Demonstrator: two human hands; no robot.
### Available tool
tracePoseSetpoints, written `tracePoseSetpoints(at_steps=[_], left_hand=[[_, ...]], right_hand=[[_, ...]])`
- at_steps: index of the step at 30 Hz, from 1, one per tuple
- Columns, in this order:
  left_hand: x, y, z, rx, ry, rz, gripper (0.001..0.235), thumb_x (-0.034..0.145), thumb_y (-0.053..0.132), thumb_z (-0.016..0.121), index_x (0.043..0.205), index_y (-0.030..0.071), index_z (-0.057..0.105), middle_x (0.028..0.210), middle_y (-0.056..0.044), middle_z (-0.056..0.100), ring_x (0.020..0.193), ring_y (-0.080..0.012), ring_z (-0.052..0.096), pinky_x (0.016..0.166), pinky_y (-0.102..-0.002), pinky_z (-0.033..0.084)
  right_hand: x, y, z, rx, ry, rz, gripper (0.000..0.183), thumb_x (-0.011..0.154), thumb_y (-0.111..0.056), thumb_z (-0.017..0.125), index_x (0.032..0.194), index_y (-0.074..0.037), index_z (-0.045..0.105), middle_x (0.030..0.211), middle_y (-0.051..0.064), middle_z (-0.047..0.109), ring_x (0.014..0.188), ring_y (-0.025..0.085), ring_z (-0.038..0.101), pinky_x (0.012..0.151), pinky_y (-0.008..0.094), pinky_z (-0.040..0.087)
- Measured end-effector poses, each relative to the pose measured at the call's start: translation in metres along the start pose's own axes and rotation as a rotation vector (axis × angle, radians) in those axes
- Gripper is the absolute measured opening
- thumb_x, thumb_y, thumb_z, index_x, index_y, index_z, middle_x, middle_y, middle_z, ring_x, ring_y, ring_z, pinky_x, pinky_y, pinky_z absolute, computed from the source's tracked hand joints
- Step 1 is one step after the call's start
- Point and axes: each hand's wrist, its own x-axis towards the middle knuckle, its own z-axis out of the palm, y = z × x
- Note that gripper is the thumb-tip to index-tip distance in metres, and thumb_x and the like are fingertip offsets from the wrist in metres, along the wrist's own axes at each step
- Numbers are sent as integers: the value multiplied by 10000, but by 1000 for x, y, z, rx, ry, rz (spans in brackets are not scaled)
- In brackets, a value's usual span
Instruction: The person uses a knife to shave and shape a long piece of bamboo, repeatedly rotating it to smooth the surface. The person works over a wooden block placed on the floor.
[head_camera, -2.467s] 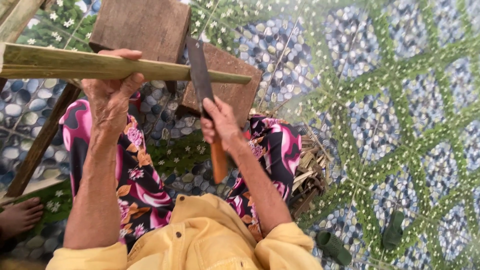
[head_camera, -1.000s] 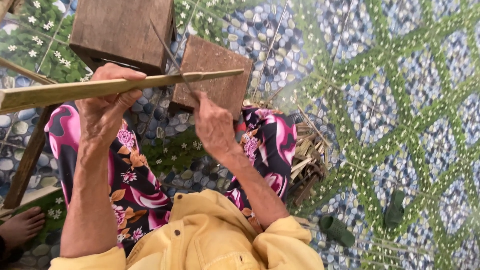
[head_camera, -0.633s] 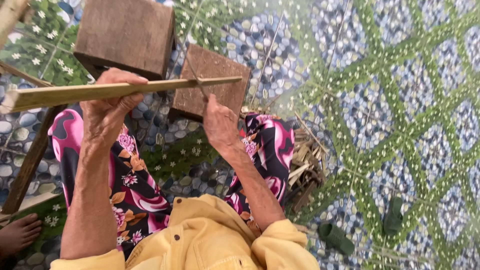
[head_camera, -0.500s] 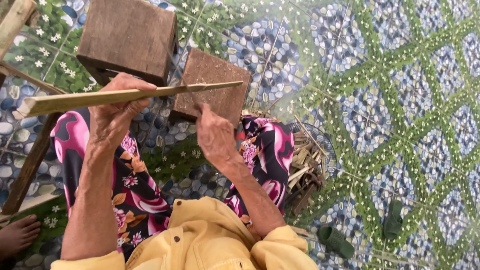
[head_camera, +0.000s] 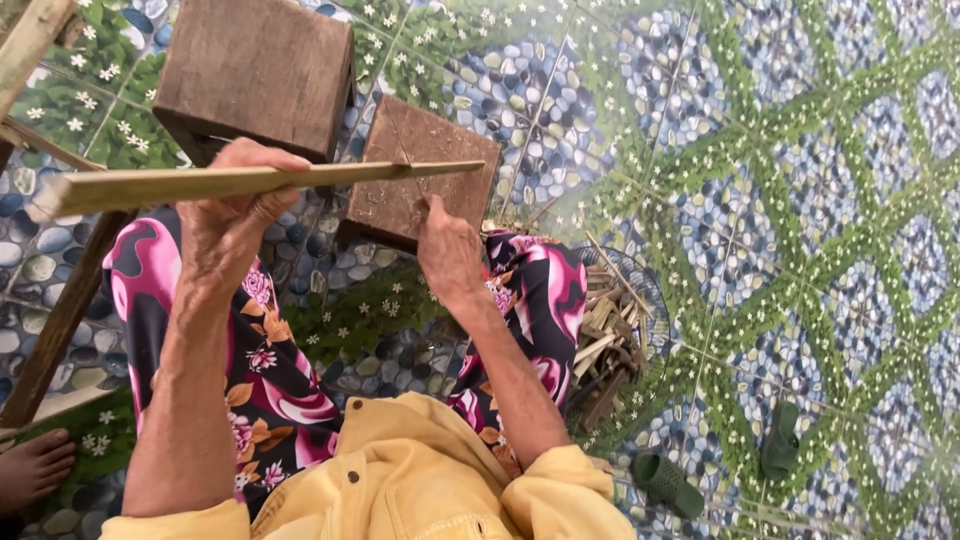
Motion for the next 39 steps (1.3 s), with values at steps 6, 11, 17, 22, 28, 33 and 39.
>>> tracePoseSetpoints(at_steps=[6, 11, 17, 22, 28, 33, 39], left_hand=[[-3, -2, 0, -13, -37, 27, 176, 1084, 110, 650, 1241, 34, 668, 1189, -106, 639, 1111, -231, 571, 1000, -352, 475], [3, 7, 0, -18, -95, 47, 197, 1074, 166, 619, 1219, 48, 678, 1121, -115, 646, 1056, -229, 594, 926, -351, 508], [5, 14, -8, -123, -130, -3, 143, 1032, 166, 666, 1145, 82, 689, 1155, -98, 675, 1112, -207, 668, 1016, -313, 583], [7, 15, -4, -169, -130, -81, 141, 968, 217, 727, 1064, 150, 648, 1144, -40, 644, 1196, -215, 660, 1124, -411, 565], [4, 12, -7, -149, -110, -173, 227, 910, 324, 768, 1002, 195, 606, 1128, 8, 602, 1214, -166, 602, 1150, -380, 497], [0, 11, -7, -122, -144, -170, 229, 903, 330, 763, 982, 197, 595, 1129, 9, 599, 1149, -144, 584, 1086, -355, 489], [0, -15, -3, -239, -92, -162, 233, 930, 266, 762, 1061, 204, 580, 1211, 14, 556, 1164, -130, 569, 1058, -284, 525]], right_hand=[[-11, -17, -6, 138, 27, -71, 395, 1149, -280, 334, 1241, 17, 577, 597, -23, 510, 372, 58, 452, 274, 220, 438], [-4, -17, -33, -3, -93, -17, 256, 1125, -45, 406, 1214, 95, 600, 515, 52, 568, 302, 109, 536, 203, 182, 398], [7, -7, -25, -56, -340, 236, 304, 1015, 190, 464, 1241, 40, 601, 576, 80, 618, 340, 146, 550, 253, 216, 473], [-5, 5, -15, 7, -207, 69, 239, 1129, -70, 408, 1135, 55, 611, 597, 79, 618, 362, 116, 552, 258, 223, 473], [-15, 3, 2, -29, -145, 35, 263, 1144, -154, 435, 1172, 46, 603, 558, 16, 555, 357, 120, 548, 274, 239, 522], [-18, -24, -21, -25, -197, 1, 318, 1154, -121, 355, 1172, 79, 602, 532, 8, 565, 292, 126, 519, 174, 233, 386], [0, 24, -4, -32, -442, 362, 462, 937, 290, 361, 1276, 76, 591, 620, 93, 623, 404, 173, 591, 294, 218, 496]])
